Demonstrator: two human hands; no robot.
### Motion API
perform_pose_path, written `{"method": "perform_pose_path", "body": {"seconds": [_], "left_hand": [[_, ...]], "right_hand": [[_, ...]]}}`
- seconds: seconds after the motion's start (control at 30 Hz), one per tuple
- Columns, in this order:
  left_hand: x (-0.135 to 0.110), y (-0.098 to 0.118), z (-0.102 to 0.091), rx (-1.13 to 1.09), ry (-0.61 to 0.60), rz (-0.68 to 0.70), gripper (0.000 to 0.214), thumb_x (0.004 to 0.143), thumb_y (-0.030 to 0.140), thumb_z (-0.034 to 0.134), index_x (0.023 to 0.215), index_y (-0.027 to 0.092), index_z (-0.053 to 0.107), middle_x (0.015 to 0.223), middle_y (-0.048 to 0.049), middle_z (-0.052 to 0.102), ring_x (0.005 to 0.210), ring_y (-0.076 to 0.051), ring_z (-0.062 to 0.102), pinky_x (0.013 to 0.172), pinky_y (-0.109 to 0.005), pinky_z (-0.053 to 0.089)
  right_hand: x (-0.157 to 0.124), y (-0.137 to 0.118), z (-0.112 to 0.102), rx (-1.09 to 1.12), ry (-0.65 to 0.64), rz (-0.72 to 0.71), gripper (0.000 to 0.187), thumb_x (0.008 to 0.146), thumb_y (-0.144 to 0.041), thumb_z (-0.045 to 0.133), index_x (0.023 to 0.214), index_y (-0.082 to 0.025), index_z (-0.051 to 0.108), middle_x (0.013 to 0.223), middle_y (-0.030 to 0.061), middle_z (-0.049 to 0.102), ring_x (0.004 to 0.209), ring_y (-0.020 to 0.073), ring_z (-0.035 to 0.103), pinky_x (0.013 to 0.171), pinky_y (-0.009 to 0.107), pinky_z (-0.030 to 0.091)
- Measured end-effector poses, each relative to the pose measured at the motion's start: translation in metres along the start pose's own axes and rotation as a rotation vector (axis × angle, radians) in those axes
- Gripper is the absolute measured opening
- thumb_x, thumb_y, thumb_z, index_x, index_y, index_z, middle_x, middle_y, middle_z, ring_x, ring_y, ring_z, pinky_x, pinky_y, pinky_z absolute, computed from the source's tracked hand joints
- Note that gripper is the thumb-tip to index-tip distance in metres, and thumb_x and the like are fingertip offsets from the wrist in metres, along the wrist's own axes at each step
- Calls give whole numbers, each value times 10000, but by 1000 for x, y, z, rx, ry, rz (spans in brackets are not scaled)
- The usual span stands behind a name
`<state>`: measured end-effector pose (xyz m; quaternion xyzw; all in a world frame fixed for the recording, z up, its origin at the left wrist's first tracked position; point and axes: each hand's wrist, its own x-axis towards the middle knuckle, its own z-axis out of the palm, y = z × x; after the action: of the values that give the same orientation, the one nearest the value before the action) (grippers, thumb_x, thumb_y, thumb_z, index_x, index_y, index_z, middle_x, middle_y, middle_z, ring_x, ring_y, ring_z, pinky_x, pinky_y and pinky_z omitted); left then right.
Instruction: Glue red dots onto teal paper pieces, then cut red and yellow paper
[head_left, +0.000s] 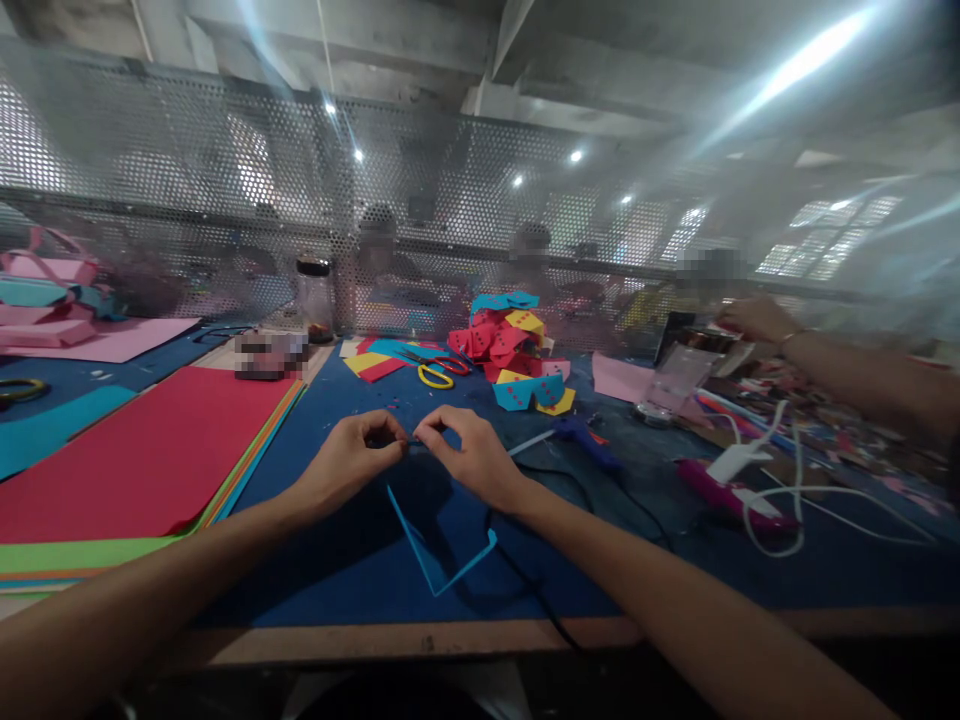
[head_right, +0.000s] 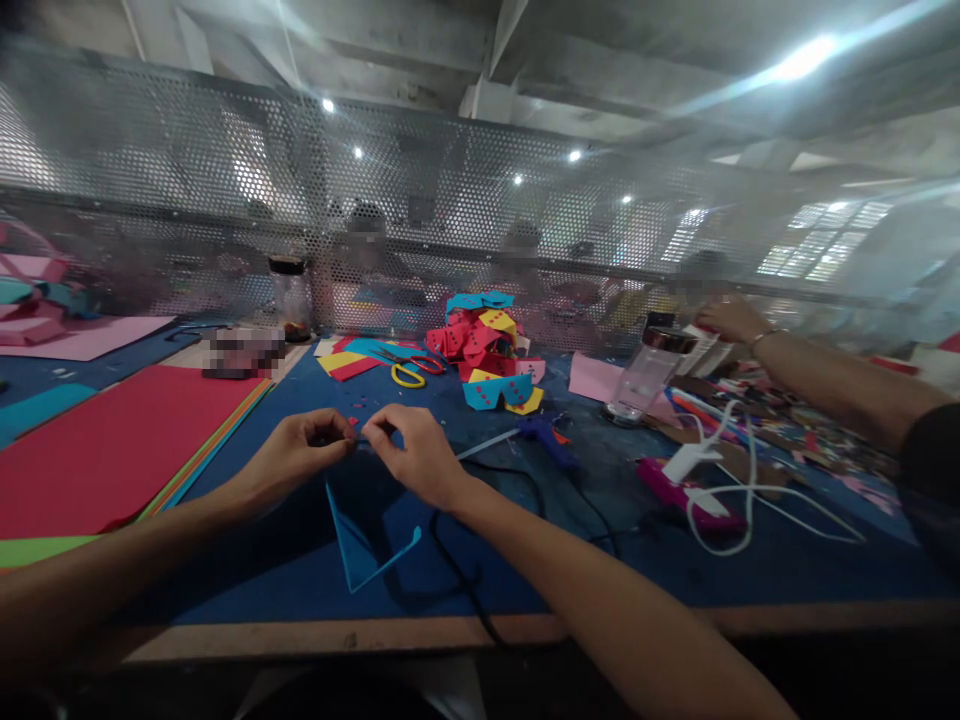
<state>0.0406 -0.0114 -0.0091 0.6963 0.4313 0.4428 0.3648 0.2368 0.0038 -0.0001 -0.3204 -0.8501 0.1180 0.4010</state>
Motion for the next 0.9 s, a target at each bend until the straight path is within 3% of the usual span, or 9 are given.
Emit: {"method": "perform_pose_path", "body": {"seconds": [0.07, 0.17, 0.9], "left_hand": [[0, 1, 0, 13, 0, 16, 105, 754, 285, 619, 747, 183, 644, 712, 7, 634, 695, -163, 566, 652, -268, 389], [-1, 2, 1, 36, 3, 24, 113, 764, 291, 616, 767, 188, 661, 752, -9, 666, 739, -181, 594, 686, -280, 408], [-2, -1, 1, 57, 22, 13, 103, 755, 251, 622, 758, 196, 709, 733, -7, 706, 714, -183, 626, 675, -279, 438]], "right_hand": [[2, 1, -1, 127, -30, 126, 141, 951, -279, 562, 879, -193, 648, 849, 14, 703, 807, 158, 644, 769, 280, 465], [4, 1, -2, 203, -79, 183, 127, 916, -283, 598, 874, -184, 664, 828, 5, 704, 796, 153, 646, 755, 268, 478], [1, 0, -3, 208, -164, 180, 86, 886, -264, 669, 906, -181, 677, 867, 19, 719, 827, 168, 666, 798, 300, 513]]}}
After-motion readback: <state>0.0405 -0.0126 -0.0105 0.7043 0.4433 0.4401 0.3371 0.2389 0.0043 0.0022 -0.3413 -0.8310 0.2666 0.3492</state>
